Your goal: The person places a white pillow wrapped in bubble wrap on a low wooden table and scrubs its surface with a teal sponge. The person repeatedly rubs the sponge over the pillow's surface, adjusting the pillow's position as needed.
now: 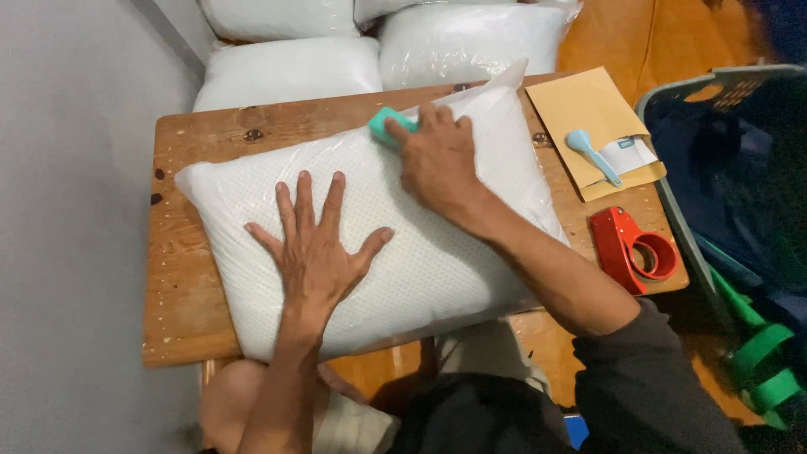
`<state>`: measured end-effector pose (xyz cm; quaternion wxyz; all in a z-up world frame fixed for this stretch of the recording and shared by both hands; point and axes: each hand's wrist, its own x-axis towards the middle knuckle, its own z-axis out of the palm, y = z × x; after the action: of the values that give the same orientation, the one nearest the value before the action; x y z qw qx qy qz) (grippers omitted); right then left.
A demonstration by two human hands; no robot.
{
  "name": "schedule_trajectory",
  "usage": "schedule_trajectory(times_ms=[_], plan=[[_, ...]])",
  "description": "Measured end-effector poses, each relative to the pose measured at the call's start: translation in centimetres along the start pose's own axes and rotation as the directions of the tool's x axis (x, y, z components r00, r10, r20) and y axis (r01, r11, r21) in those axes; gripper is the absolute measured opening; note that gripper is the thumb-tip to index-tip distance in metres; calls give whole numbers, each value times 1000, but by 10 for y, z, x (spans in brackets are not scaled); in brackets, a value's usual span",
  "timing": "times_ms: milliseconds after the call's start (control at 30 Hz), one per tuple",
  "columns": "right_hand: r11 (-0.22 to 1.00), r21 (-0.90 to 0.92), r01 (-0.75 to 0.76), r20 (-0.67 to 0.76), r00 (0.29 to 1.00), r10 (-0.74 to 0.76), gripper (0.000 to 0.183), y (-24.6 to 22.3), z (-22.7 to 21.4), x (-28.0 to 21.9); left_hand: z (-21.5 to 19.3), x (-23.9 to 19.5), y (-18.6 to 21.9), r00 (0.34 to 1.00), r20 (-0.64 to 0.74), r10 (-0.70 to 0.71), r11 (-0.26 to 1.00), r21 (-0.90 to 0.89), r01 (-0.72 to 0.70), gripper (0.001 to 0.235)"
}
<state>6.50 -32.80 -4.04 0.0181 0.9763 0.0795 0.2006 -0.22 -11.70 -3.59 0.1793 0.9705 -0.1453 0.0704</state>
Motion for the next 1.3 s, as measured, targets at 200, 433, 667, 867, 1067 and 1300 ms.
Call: schedule_trajectory(times_ms=[200, 433, 667, 867, 1067, 1300], plan=[[936, 48, -349, 154, 928, 339, 28, 111, 15, -6, 0, 6, 2, 1000, 30, 2, 1000, -20, -1, 95], [643, 358, -677, 427, 731, 532, 51, 180, 71, 4, -1, 10, 1, 1000, 17, 9, 1000, -25, -9, 93], [-58, 685, -726, 591, 508, 627, 61, 175, 85, -32, -1, 10, -1, 996, 83, -16, 1000, -22, 18, 96], [474, 724, -501, 57, 729, 683, 55, 136, -21, -14, -2, 13, -1, 997, 74, -23, 998, -49, 27, 93], [939, 335, 80, -58, 996, -64, 39, -39, -55, -7, -1, 23, -9, 982, 170, -84, 995, -40, 92, 87], [993, 61, 100, -163, 983, -89, 58, -6, 8, -18, -20, 20, 2, 967, 226, -114, 987, -82, 136, 91]])
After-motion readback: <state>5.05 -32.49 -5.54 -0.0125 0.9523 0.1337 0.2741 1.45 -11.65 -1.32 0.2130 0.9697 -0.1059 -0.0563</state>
